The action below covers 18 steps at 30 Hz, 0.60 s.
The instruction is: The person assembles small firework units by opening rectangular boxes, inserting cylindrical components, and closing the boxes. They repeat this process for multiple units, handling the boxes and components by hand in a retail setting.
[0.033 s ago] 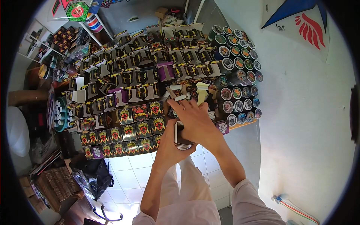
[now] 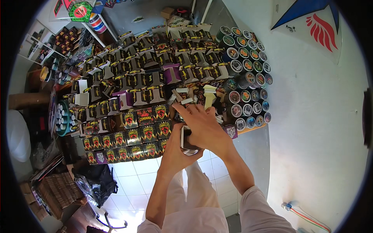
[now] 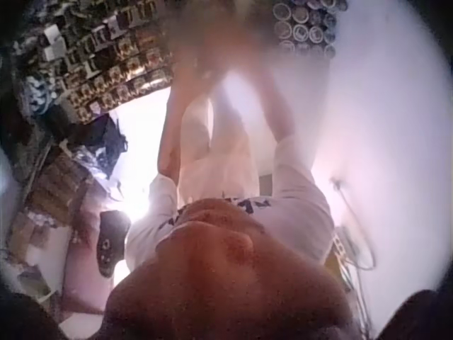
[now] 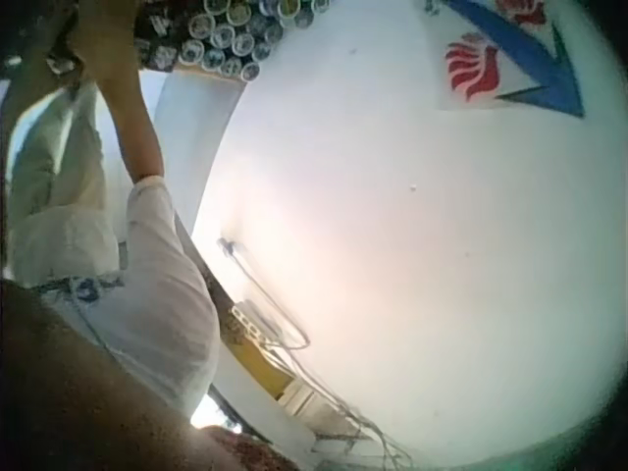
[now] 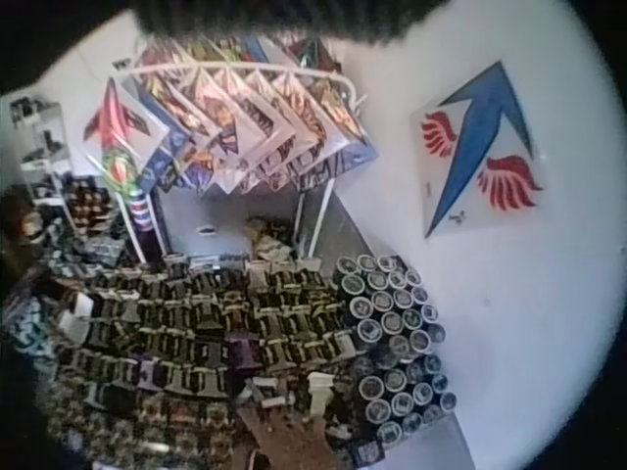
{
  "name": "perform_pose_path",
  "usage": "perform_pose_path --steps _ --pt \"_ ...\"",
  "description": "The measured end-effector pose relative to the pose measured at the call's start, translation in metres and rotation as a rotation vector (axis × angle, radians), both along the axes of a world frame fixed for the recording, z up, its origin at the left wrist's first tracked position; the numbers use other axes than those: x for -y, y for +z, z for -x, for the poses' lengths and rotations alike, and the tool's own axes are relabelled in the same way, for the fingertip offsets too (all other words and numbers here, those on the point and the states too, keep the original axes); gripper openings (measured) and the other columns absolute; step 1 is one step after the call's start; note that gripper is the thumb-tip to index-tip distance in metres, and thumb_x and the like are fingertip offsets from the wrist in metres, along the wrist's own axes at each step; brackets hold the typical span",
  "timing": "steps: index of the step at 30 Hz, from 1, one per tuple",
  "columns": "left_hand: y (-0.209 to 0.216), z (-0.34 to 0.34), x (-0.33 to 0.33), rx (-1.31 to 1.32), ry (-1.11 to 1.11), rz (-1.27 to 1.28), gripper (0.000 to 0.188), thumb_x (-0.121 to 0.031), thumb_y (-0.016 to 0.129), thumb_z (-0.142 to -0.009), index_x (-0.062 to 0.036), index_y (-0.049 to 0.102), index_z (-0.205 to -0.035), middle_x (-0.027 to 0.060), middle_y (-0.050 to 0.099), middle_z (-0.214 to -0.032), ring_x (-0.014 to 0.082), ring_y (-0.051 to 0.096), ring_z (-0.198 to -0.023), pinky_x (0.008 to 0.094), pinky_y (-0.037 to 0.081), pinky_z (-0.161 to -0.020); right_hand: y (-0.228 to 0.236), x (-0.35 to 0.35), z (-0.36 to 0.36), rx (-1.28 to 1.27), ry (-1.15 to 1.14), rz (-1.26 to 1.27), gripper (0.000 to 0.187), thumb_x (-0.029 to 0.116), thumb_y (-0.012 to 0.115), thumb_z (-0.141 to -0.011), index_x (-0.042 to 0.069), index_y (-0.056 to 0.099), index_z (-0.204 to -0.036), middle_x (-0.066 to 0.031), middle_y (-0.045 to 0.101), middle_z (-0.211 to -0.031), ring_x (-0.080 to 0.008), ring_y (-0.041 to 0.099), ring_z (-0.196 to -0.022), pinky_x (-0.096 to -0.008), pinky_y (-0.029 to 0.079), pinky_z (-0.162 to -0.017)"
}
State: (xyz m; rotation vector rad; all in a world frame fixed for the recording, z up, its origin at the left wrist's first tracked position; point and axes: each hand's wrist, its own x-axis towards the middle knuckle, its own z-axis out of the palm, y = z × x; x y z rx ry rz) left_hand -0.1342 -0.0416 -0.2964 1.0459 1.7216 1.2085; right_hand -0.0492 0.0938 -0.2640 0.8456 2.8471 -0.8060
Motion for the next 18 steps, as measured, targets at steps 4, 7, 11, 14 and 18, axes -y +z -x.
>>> perform_pose_path --steps 4,7,11,14,18 --pt "0.005 -0.003 0.000 -0.034 -0.029 0.002 0.087 -0.013 0.096 -0.068 -0.0041 0.047 -0.140 0.0175 0.070 -0.119 0.0327 0.072 -0.106 0.0438 0.057 -0.092 -0.012 0.006 0.001 0.027 -0.024 -0.090 0.101 -0.003 0.076 -0.069 0.015 0.043 -0.162 -0.0148 0.063 -0.131 -0.0379 0.056 -0.126 -0.0544 0.037 -0.099" --pt "0.000 -0.002 0.000 0.036 -0.033 -0.009 0.084 -0.012 0.096 -0.070 -0.0037 0.047 -0.138 0.0167 0.070 -0.118 0.0307 0.073 -0.105 0.0426 0.058 -0.090 -0.008 0.004 -0.001 0.020 -0.042 -0.022 0.098 -0.004 0.077 -0.071 0.014 0.045 -0.162 -0.0139 0.063 -0.133 -0.0361 0.056 -0.129 -0.0540 0.039 -0.102" --pt "-0.003 0.003 0.002 0.109 0.027 0.003 0.080 -0.011 0.096 -0.073 -0.0041 0.048 -0.136 0.0158 0.070 -0.119 0.0287 0.073 -0.106 0.0413 0.060 -0.089 0.005 -0.022 -0.027 -0.251 -0.052 0.420 0.075 0.005 0.081 -0.084 0.014 0.057 -0.154 -0.0125 0.068 -0.132 -0.0283 0.065 -0.121 -0.0457 0.050 -0.101" --pt "-0.003 0.005 0.002 0.090 0.035 -0.022 0.079 -0.011 0.097 -0.073 -0.0053 0.049 -0.135 0.0146 0.070 -0.117 0.0275 0.074 -0.105 0.0411 0.062 -0.089 -0.003 -0.042 -0.051 -0.397 -0.263 0.662 0.059 0.016 0.086 -0.088 0.012 0.067 -0.143 -0.0113 0.073 -0.116 -0.0286 0.070 -0.104 -0.0413 0.056 -0.093" --pt "-0.006 0.005 0.002 0.112 0.047 -0.027 0.078 -0.011 0.097 -0.074 -0.0053 0.049 -0.135 0.0146 0.071 -0.117 0.0261 0.074 -0.106 0.0402 0.061 -0.089 -0.046 -0.053 -0.073 -0.149 -0.487 0.370 0.052 0.015 0.088 -0.084 0.008 0.072 -0.133 -0.0136 0.077 -0.107 -0.0314 0.074 -0.100 -0.0413 0.058 -0.089"
